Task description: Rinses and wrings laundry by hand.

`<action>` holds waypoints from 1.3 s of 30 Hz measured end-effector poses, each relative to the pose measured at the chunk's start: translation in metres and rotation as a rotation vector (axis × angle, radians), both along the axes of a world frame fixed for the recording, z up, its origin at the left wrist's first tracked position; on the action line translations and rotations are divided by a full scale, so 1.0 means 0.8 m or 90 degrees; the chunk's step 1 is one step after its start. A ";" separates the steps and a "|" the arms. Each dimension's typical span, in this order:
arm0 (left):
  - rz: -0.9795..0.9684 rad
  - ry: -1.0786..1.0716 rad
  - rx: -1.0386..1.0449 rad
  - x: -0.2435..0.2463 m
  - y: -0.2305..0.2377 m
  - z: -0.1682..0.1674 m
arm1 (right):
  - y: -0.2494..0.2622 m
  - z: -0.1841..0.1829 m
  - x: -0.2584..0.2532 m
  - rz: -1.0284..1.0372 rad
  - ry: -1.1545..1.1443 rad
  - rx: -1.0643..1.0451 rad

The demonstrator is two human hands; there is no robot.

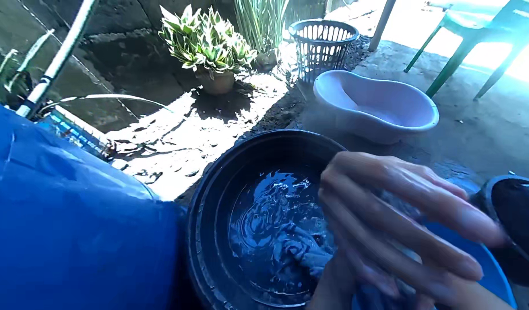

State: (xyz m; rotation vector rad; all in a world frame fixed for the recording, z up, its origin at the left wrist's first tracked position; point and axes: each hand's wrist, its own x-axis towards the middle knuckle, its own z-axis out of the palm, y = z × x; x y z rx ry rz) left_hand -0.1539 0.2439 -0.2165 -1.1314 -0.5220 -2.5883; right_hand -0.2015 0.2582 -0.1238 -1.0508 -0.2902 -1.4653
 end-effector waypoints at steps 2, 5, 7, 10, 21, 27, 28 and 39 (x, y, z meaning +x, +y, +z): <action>0.094 -0.090 -0.003 0.031 0.023 0.006 | 0.007 0.027 0.010 -0.027 0.010 -0.013; 0.186 -0.159 -0.040 0.071 0.014 0.064 | -0.029 0.112 -0.015 0.027 0.315 -0.012; 0.258 -0.218 -0.119 0.076 -0.013 0.094 | -0.058 0.125 -0.038 0.035 0.473 -0.017; 0.416 -0.416 -0.274 0.076 -0.039 0.115 | -0.076 0.116 -0.060 -0.065 0.578 0.045; 0.827 -0.989 -0.577 0.025 -0.084 0.129 | -0.124 0.073 -0.046 -0.736 0.638 0.421; 1.007 -1.047 -0.610 0.010 -0.077 0.090 | -0.146 0.032 -0.026 -0.923 0.850 0.399; 1.021 -1.062 -0.617 0.009 -0.076 0.091 | -0.145 0.034 -0.026 -0.915 0.842 0.391; 1.307 -0.873 -0.264 -0.010 -0.076 0.209 | 0.024 0.000 0.018 -1.151 0.825 0.247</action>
